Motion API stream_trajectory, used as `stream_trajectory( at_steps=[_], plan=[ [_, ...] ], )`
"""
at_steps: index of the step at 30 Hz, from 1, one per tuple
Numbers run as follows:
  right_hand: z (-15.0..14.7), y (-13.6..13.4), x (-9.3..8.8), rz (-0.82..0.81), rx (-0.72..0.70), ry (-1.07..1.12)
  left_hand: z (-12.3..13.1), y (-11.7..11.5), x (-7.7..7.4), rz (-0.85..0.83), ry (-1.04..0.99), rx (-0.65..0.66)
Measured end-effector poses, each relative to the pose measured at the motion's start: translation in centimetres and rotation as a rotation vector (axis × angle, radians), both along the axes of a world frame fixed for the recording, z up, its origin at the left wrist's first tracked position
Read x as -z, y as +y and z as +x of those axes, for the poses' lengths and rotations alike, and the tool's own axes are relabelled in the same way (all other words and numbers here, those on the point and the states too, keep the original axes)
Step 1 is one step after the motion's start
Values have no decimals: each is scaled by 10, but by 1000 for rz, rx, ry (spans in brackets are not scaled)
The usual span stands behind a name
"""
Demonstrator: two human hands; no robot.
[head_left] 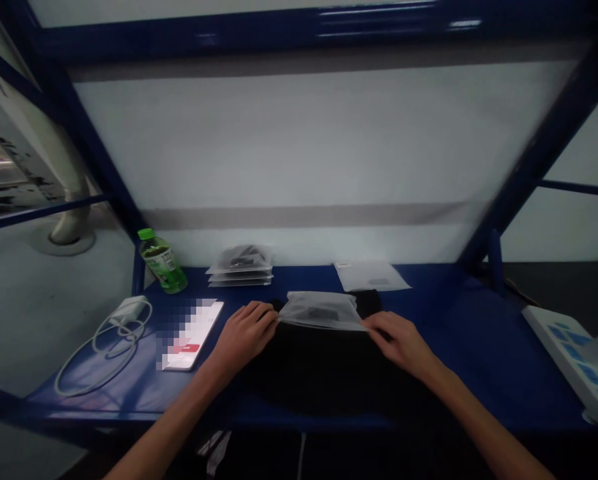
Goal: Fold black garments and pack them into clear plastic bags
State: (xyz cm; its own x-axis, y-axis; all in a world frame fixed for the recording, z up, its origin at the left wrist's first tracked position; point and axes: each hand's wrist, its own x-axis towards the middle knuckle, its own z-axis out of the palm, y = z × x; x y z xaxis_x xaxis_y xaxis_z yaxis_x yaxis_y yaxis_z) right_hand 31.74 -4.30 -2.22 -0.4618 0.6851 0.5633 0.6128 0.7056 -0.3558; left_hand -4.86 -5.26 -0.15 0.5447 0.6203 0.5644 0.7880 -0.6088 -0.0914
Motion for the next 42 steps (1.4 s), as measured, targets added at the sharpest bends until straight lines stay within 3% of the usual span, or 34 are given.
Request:
stream_trajectory(
  at_steps=[3,8,11,16,21,29,32,42],
  plan=[
    [-6,-1,0,21,35,35,17,-7,-1,-17,-79,-33],
    [-12,-1,1,61,41,66,53,-20,7,-54,-122,153],
    [-14,-2,2,67,32,81,66,-19,10,-39,-154,170],
    [-16,-1,2,58,6,87,77,-11,3,-62,-119,153],
    [-17,0,3,57,-20,75,95,0,-4,-204,-50,104],
    [-13,2,7,90,-2,-79,115,28,11,-315,121,-55],
    [-13,0,9,131,35,-159,114,18,12,-296,145,-46],
    [-21,-5,5,184,70,-260,87,-51,18,-163,206,21]
  ],
)
